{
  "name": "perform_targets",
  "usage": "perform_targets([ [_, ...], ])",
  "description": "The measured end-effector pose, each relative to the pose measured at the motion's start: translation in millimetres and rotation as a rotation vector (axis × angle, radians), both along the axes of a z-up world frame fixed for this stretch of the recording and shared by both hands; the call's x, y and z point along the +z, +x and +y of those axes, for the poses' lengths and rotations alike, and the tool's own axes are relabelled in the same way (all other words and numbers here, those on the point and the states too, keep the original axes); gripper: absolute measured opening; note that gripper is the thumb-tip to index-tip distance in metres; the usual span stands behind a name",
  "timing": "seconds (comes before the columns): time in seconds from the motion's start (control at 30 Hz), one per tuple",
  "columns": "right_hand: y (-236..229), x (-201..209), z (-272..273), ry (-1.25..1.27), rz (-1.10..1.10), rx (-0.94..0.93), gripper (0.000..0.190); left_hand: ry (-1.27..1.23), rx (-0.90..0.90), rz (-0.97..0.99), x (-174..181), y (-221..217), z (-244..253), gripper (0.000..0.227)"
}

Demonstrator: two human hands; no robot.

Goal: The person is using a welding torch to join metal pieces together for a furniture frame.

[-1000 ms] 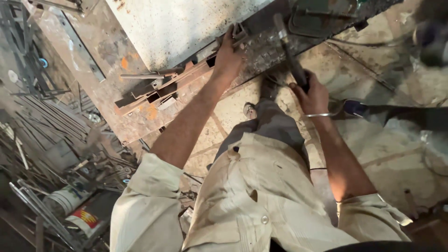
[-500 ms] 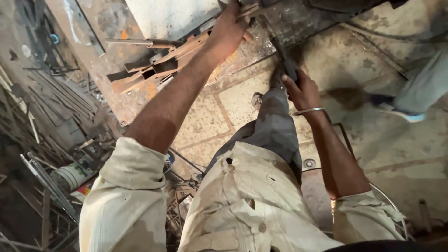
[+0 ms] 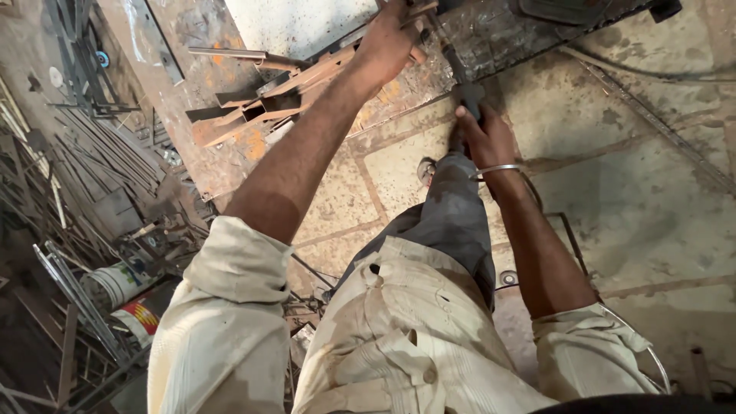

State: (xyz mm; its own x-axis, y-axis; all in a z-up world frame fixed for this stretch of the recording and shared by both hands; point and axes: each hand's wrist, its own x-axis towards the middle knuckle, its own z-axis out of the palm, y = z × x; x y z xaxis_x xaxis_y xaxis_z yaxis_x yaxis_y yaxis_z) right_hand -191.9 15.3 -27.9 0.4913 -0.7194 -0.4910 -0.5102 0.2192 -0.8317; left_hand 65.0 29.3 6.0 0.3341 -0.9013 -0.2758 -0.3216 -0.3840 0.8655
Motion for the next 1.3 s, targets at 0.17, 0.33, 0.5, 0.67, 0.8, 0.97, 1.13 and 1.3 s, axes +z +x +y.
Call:
perform_targets([
  [0.17, 5, -5, 3, 0.056, 0.012, -0.014, 0.051, 0.059, 0.034, 0.032, -1, 0, -2, 0.043],
  [0.33, 8, -20, 8, -0.100, 0.039, 0.031, 0.056, 0.088, 0.038, 0.025, 4, -1, -3, 0.043],
  [0.5, 11, -19, 13, -0.185, 0.094, 0.045, 0.064, 0.096, 0.035, 0.023, 4, -1, -3, 0.045],
  [0.67, 12, -20, 14, -0.227, 0.135, 0.054, 0.068, 0.113, 0.055, 0.052, 13, -4, -4, 0.045],
  [0.8, 12, -16, 13, -0.216, 0.160, 0.071, 0.068, 0.128, 0.062, 0.055, 1, -1, -3, 0.044],
  [0.97, 13, -16, 11, -0.187, 0.165, 0.080, 0.066, 0.038, 0.047, 0.017, 4, -3, -5, 0.050],
  [1.13, 14, -11, 12, -0.149, 0.167, 0.075, 0.066, 0.053, 0.047, 0.048, 3, -2, -5, 0.050],
  [1.3, 12, -28, 12, -0.137, 0.161, 0.079, 0.067, 0.094, 0.081, 0.081, 0, -1, -5, 0.046],
])
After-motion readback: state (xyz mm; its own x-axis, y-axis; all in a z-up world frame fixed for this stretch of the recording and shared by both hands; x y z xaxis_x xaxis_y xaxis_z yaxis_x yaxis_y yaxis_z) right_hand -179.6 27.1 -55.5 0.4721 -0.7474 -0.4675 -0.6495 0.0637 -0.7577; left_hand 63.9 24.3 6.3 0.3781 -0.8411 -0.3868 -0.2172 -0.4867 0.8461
